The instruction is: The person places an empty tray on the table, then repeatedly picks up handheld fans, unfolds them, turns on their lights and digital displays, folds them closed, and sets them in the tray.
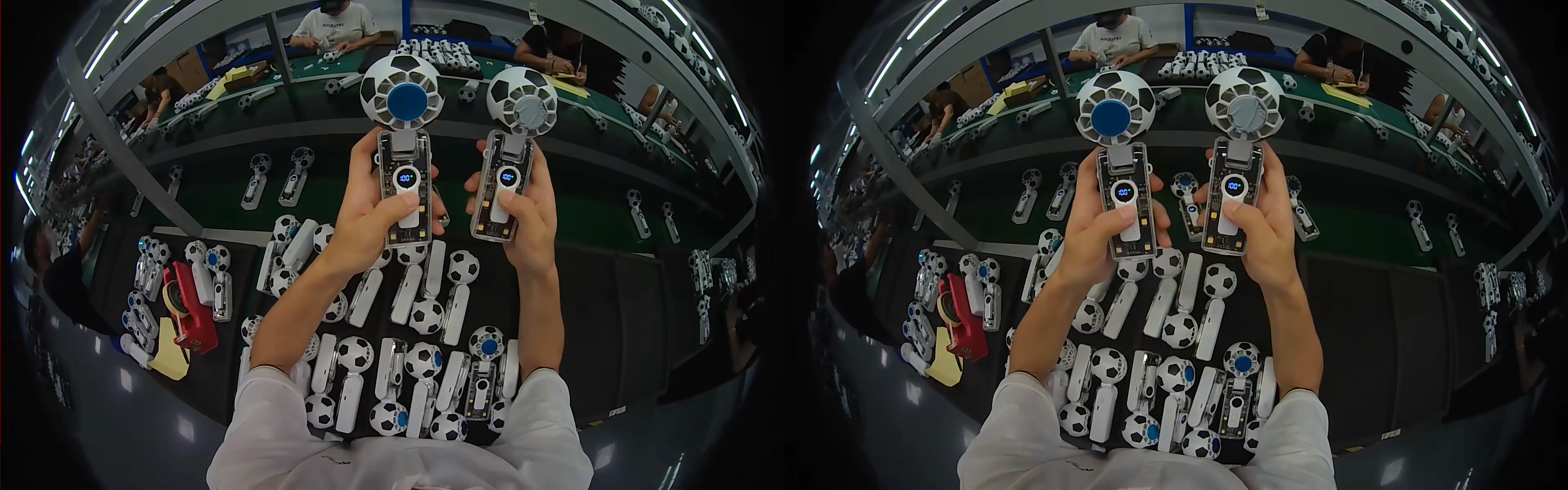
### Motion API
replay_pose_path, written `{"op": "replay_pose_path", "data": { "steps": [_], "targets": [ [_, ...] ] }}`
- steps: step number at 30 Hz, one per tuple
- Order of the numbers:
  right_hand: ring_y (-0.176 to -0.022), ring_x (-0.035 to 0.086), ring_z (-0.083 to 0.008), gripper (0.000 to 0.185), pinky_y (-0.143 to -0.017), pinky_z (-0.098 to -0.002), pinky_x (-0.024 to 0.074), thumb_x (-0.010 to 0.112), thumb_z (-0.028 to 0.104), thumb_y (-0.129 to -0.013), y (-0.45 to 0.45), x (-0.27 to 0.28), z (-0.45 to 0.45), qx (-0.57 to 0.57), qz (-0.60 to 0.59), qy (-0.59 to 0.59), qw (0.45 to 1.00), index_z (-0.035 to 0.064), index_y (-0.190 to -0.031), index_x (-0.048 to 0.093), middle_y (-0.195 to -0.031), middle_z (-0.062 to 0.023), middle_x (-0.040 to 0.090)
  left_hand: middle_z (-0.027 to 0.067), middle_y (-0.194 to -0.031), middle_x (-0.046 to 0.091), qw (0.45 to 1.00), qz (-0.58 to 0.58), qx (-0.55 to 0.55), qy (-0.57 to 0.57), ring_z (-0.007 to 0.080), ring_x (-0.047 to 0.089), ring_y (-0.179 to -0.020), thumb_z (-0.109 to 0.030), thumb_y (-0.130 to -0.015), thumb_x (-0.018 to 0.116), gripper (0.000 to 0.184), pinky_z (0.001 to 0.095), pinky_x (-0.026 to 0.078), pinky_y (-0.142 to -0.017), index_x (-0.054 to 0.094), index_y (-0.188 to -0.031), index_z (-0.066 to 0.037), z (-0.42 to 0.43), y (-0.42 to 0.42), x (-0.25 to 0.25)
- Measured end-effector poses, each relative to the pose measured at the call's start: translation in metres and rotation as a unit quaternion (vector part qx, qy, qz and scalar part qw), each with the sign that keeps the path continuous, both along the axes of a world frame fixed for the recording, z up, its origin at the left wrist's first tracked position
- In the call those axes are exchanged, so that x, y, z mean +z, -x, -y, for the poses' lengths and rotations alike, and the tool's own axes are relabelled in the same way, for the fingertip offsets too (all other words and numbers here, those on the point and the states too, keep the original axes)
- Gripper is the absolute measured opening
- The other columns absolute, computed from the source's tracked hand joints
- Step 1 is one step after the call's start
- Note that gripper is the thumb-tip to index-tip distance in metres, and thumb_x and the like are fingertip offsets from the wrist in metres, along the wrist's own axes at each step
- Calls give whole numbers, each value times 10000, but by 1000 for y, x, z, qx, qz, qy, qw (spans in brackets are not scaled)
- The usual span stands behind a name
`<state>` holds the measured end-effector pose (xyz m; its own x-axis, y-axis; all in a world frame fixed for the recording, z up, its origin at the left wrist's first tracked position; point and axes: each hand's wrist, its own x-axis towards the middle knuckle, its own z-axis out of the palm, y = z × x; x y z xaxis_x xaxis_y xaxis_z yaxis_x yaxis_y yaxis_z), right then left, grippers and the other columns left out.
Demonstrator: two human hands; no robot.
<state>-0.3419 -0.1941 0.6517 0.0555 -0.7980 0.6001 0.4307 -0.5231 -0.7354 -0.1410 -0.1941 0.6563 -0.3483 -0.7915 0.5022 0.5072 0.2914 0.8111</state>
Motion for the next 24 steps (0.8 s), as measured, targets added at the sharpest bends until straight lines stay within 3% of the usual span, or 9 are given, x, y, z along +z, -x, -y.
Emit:
{"op": "replay_pose_path", "data": {
  "steps": [2, 12, 15, 18, 20, 21, 23, 24],
  "targets": [
    [-900, 641, -253, 722, -677, -335, 580, 564, 136, -792, 0, -1, 1, 1, 4, -8, 1000, -26, -1417, 243, -1309, -252, 472, 238, -1178, 491, 1000, -13, 15, 2, 316, 651, -885, -73, -853, 532, 724, 448, 610, -673, 133, -1456, -120, -1, 4, -2],
    [-932, 638, -243, 741, -689, -331, 586, 547, 130, -792, 1, -1, 2, 19, 16, -10, 1000, -19, -1441, 222, -1306, -252, 478, 224, -1166, 497, 999, 8, 39, -18, 303, 649, -881, -87, -855, 553, 714, 447, 609, -690, 150, -1444, -122, -2, 5, 0],
    [-972, 637, -242, 724, -731, -340, 589, 500, 28, -821, 3, -4, 5, 35, 3, 3, 999, -19, -1464, 170, -1288, -223, 485, 214, -1150, 503, 1000, -5, 25, -4, 289, 648, -880, -81, -858, 555, 696, 441, 610, -688, 163, -1432, -115, 3, 7, -6],
    [-942, 647, -239, 649, -708, -336, 592, 518, 29, -837, 1, -6, 6, 37, 30, 4, 999, -24, -1421, 239, -1259, -219, 509, 204, -1133, 512, 998, -39, -6, -42, 277, 656, -849, -56, -846, 572, 669, 425, 608, -678, 201, -1400, -113, 2, 6, -4],
    [-870, 663, -214, 561, -674, -312, 588, 565, 54, -853, 4, -8, 8, 9, 54, -21, 998, -13, -1348, 310, -1163, -201, 574, 186, -1104, 527, 998, -9, 64, -4, 272, 665, -813, -15, -818, 606, 679, 397, 604, -670, 218, -1368, -103, 6, 3, -9],
    [-812, 665, -201, 478, -697, -306, 591, 648, 141, -827, 8, -9, 7, -29, 41, -23, 998, -41, -1225, 456, -1065, -187, 625, 162, -1069, 559, 987, 5, 155, 41, 246, 673, -801, 12, -801, 641, 633, 359, 596, -679, 293, -1323, -75, 6, 4, -13],
    [-779, 667, -176, 302, -689, -293, 583, 672, 74, -828, 13, -13, 14, -153, 18, 70, 986, -47, -1085, 568, -971, -150, 655, 133, -1019, 598, 930, 51, 326, 161, 213, 675, -832, 22, -801, 667, 488, 320, 586, -705, 429, -1223, -33, 12, -1, -16],
    [-773, 667, -159, 158, -696, -293, 580, 676, 5, -832, 13, -6, 9, -342, -36, 149, 927, -47, -970, 618, -928, -121, 667, 114, -964, 631, 922, 65, 362, 122, 190, 674, -848, 26, -807, 675, 318, 296, 575, -738, 526, -1084, -17, 7, -5, -9]
  ]
}}
